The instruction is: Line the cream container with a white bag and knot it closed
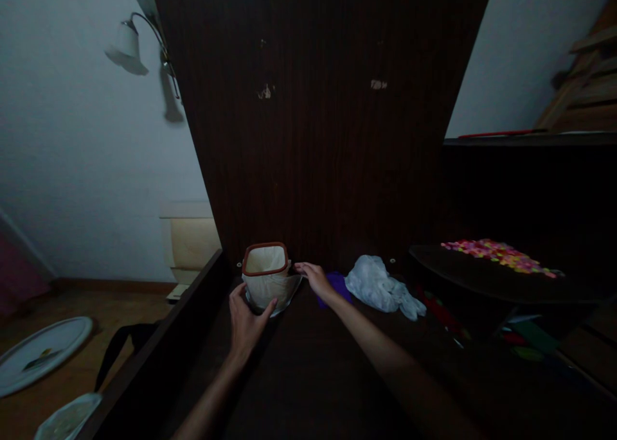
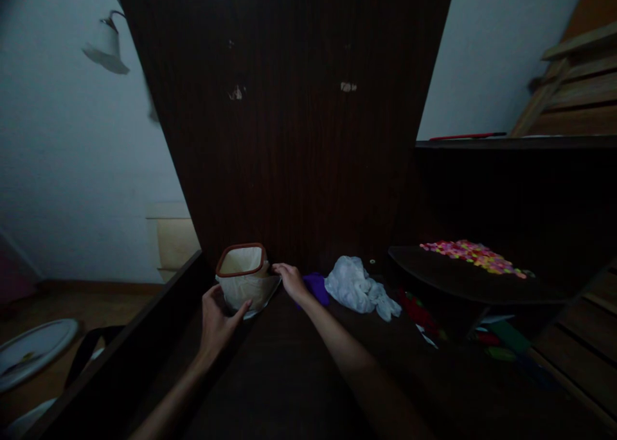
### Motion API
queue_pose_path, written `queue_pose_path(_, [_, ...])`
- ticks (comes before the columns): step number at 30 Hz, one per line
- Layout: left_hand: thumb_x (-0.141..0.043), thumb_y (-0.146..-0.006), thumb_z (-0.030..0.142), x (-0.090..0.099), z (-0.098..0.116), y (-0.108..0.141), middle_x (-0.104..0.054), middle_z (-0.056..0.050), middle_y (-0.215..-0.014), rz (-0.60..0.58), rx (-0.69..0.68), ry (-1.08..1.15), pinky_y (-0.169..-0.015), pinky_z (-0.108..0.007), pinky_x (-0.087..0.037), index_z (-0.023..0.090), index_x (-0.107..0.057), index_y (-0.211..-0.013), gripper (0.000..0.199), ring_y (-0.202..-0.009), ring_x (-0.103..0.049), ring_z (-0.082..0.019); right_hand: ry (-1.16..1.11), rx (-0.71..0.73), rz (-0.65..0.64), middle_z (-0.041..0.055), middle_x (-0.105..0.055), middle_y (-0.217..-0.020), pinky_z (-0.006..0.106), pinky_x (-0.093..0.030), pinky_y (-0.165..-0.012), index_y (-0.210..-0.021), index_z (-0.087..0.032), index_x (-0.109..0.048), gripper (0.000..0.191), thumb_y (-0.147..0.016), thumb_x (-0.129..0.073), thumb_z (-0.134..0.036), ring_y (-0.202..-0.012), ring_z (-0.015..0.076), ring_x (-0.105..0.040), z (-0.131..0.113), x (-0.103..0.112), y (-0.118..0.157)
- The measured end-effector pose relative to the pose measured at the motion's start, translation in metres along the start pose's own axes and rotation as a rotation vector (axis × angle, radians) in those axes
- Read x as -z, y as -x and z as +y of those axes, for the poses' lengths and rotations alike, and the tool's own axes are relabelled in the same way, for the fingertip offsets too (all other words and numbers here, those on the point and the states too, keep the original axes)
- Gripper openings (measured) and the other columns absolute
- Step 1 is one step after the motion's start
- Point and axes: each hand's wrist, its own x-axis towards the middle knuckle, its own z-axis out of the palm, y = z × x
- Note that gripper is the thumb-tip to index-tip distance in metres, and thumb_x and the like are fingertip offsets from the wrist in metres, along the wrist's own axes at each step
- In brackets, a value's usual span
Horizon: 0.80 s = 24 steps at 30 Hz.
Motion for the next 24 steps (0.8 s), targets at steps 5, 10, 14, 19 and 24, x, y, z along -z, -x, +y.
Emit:
queue_pose_path(5, [-0.077, -0.071, 0.06, -0.01, -0.01, 0.004, -0.058, -0.02, -0.128, -0.091, 0.077, 0.066, -0.092, -0.057, -0.057, 0.013, -0.042, -0.137, 0.088, -0.114, -0.064, -0.038, -0.144, -0.135, -0.048, 0.0039, -0.07, -0.093, 0.035, -0.057, -0.077, -0.099, -0.013, -0.067, 0.031, -0.099, -0.06, -0.044, -0.081, 0.016, -0.067, 0.018, -0.019, -0.016])
queue_pose_path(10, [-0.079, -0.07, 0.057, -0.016, -0.015, 0.007, -0.055, -0.022, -0.137, -0.111, 0.129, 0.111, -0.101, -0.059, -0.053, 0.013, -0.038, -0.141, 0.093, -0.125, -0.059, -0.04, -0.275, -0.155, 0.006, 0.0052, -0.07, -0.098, 0.035, -0.058, -0.075, -0.107, -0.014, -0.066, 0.033, -0.1, -0.057, -0.045, -0.081, 0.0161, -0.068, 0.02, -0.024, -0.019])
queue_pose_path(14, [-0.08, -0.07, 0.054, -0.018, -0.017, 0.008, -0.052, -0.022, -0.14, -0.113, 0.152, 0.14, -0.105, -0.06, -0.05, 0.014, -0.037, -0.143, 0.094, -0.129, -0.056, -0.04, -0.298, -0.092, 0.103, 0.0072, -0.071, -0.109, 0.038, -0.057, -0.084, -0.113, -0.015, -0.065, 0.029, -0.099, -0.059, -0.039, -0.094, 0.0187, -0.069, 0.017, -0.032, -0.022])
queue_pose_path(19, [-0.08, -0.069, 0.051, -0.019, -0.016, 0.007, -0.052, -0.02, -0.139, -0.107, 0.178, 0.192, -0.106, -0.061, -0.048, 0.015, -0.038, -0.142, 0.091, -0.128, -0.056, -0.04, -0.125, -0.034, 0.233, 0.006, -0.07, -0.106, 0.042, -0.055, -0.091, -0.105, -0.014, -0.067, 0.02, -0.094, -0.067, -0.031, -0.099, 0.0203, -0.067, 0.017, -0.034, -0.021])
queue_pose_path(24, [-0.087, -0.06, 0.051, -0.013, -0.012, 0.004, -0.048, -0.02, -0.142, -0.074, 0.222, 0.278, -0.116, -0.063, -0.036, 0.015, -0.042, -0.14, 0.099, -0.136, -0.046, -0.042, 0.103, -0.029, 0.341, 0.0055, -0.07, -0.104, 0.042, -0.054, -0.09, -0.099, -0.015, -0.068, 0.02, -0.095, -0.066, -0.035, -0.096, 0.0194, -0.066, 0.025, -0.027, -0.011])
